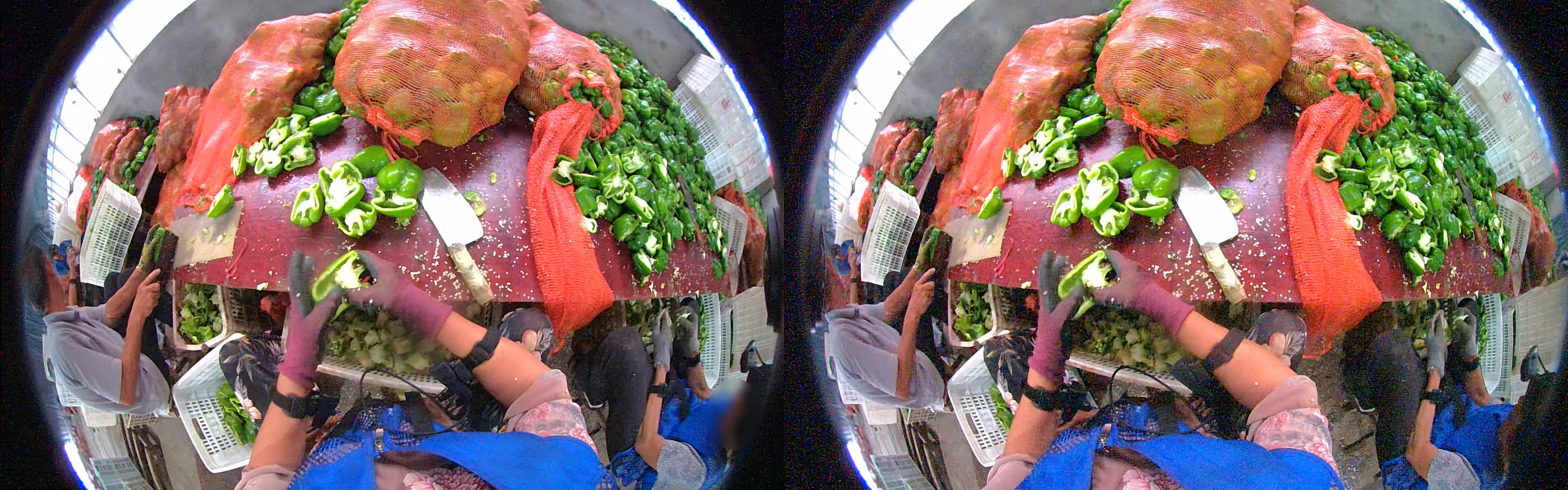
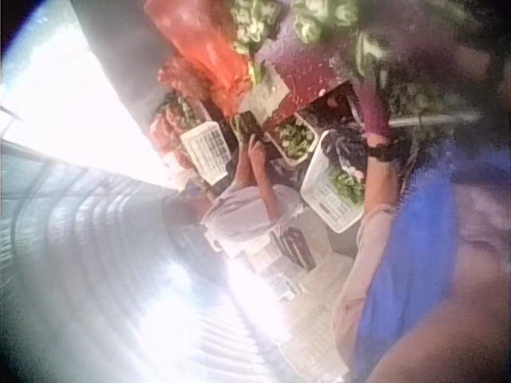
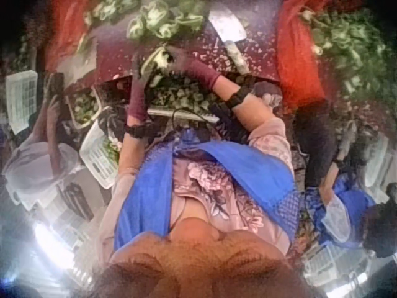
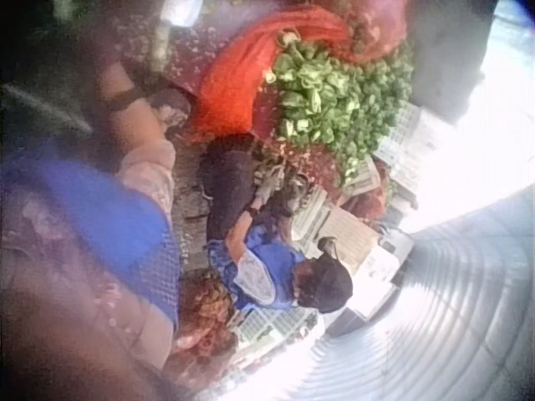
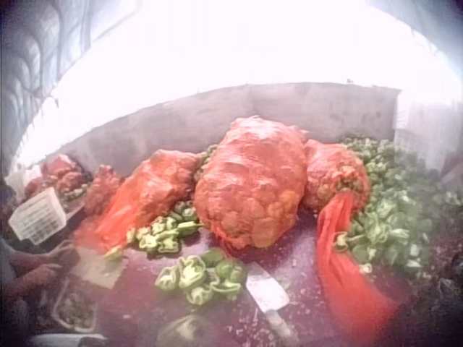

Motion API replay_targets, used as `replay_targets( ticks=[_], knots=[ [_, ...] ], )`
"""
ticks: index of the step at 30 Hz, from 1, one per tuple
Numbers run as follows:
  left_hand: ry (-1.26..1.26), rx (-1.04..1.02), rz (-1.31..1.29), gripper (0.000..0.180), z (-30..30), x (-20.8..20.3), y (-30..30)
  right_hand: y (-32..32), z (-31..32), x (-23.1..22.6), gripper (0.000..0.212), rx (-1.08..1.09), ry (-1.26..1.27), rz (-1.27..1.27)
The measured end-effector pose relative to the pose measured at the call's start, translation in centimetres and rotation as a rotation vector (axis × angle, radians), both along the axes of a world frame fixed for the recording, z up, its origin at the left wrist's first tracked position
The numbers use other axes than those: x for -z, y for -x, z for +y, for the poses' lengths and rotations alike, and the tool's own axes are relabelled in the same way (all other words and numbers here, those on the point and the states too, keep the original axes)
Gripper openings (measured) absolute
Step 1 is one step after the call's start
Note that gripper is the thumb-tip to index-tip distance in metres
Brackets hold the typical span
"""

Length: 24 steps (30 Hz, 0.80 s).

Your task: The person prepares green peppers by hand, removing the seeds and stems from sliced pieces and dropping the cleaned peppers into a plastic bin located beneath the work table.

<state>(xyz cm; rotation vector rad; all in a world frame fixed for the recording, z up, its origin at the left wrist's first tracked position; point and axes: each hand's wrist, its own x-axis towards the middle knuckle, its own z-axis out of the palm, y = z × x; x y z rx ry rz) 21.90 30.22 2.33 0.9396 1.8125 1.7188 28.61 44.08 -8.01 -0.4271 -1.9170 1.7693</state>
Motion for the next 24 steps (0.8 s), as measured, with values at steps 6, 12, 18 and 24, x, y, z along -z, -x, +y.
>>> replay_targets(
  ticks=[6,12,18,24],
  knots=[
    [0.107,0.109,-0.428,0.049,-0.3,2.1,0.6,-2.0,-1.1,-6.1,0.078,0.196,-0.798,-0.337],
    [0.051,0.081,-0.510,0.043,0.8,1.6,-0.3,-1.6,-1.4,-4.9,0.068,0.325,-1.084,-0.328],
    [0.117,0.073,-0.440,0.043,-0.1,1.0,0.5,-1.3,-0.9,-5.4,0.056,0.134,-0.568,-0.274],
    [0.101,0.103,-0.355,0.046,-0.3,1.6,1.9,0.5,0.5,-1.0,0.051,0.096,0.031,0.070]
  ],
)
